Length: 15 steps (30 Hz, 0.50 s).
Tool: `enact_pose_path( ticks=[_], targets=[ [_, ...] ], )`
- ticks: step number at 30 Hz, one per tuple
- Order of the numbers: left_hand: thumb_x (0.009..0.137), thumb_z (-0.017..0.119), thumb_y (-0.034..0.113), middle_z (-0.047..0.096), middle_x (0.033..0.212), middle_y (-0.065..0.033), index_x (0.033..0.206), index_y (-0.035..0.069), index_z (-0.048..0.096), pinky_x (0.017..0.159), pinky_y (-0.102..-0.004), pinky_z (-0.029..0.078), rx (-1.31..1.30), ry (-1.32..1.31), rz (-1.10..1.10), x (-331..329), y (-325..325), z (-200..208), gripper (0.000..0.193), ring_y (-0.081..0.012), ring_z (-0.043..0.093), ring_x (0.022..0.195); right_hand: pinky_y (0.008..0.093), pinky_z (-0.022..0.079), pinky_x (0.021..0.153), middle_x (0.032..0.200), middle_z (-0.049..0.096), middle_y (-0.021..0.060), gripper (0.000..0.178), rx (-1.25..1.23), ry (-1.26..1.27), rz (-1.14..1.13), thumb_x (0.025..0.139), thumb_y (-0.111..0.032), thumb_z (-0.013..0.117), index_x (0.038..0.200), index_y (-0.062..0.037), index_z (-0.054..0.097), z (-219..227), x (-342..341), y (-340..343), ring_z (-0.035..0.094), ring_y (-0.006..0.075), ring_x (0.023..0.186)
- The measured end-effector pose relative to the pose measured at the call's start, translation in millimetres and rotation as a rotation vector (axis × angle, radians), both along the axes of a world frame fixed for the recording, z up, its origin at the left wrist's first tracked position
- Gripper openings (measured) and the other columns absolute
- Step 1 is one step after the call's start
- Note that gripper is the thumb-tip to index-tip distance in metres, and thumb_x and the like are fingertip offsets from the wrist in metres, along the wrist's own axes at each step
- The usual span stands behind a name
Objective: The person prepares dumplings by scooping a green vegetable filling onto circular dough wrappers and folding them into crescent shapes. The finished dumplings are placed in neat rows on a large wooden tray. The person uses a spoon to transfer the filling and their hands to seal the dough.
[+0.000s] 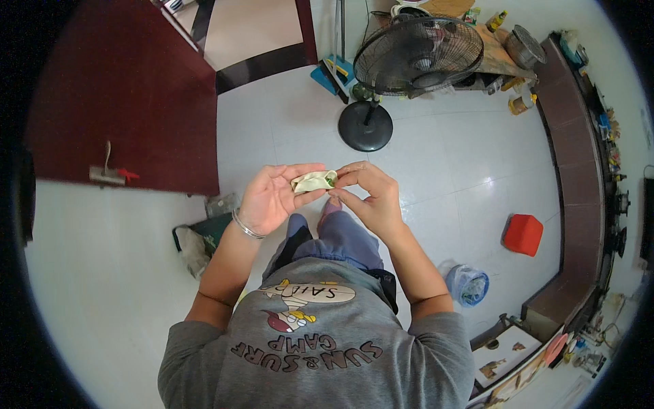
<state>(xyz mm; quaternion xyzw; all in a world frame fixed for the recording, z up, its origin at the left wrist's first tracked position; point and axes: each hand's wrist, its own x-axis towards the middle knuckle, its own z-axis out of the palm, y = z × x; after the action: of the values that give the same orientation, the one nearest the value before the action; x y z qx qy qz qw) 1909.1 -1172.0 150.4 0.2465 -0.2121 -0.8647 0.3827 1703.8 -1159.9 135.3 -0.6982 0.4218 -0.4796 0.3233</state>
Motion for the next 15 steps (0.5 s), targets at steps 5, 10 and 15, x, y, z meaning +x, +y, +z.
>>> enact_pose_path(
  ticks=[5,10,15],
  targets=[
    [0.091,0.031,0.027,0.048,0.128,-0.0241,0.127,-0.016,0.038,0.102,-0.0368,0.042,-0.047,-0.065,-0.062,12,-88,-3,0.056,-0.0287,0.051,0.117,0.0288,0.049,0.067,0.084,0.065,0.0106,0.014,-0.045,0.049,-0.144,0.07,0.0,0.072,0.081,-0.0015,0.065,5,23,-73,0.063,0.023,0.077],
    [0.092,0.03,0.027,0.049,0.128,-0.0228,0.127,-0.015,0.039,0.103,-0.0367,0.04,-0.014,-0.06,-0.208,20,-175,-8,0.055,-0.0277,0.051,0.117,0.0267,0.05,0.063,0.084,0.064,0.0094,0.013,0.016,0.073,-0.3,0.071,-0.001,0.073,0.081,-0.0013,0.065,2,39,-129,0.063,0.0194,0.073],
    [0.093,0.032,0.028,0.05,0.127,-0.0224,0.127,-0.014,0.04,0.104,-0.0371,0.039,0.004,-0.058,-0.419,25,-269,-17,0.055,-0.0272,0.051,0.117,0.0261,0.05,0.064,0.083,0.064,0.0091,0.013,0.037,-0.021,-0.514,0.071,-0.001,0.074,0.081,-0.0012,0.066,-7,61,-189,0.062,0.017,0.072]
  ],
)
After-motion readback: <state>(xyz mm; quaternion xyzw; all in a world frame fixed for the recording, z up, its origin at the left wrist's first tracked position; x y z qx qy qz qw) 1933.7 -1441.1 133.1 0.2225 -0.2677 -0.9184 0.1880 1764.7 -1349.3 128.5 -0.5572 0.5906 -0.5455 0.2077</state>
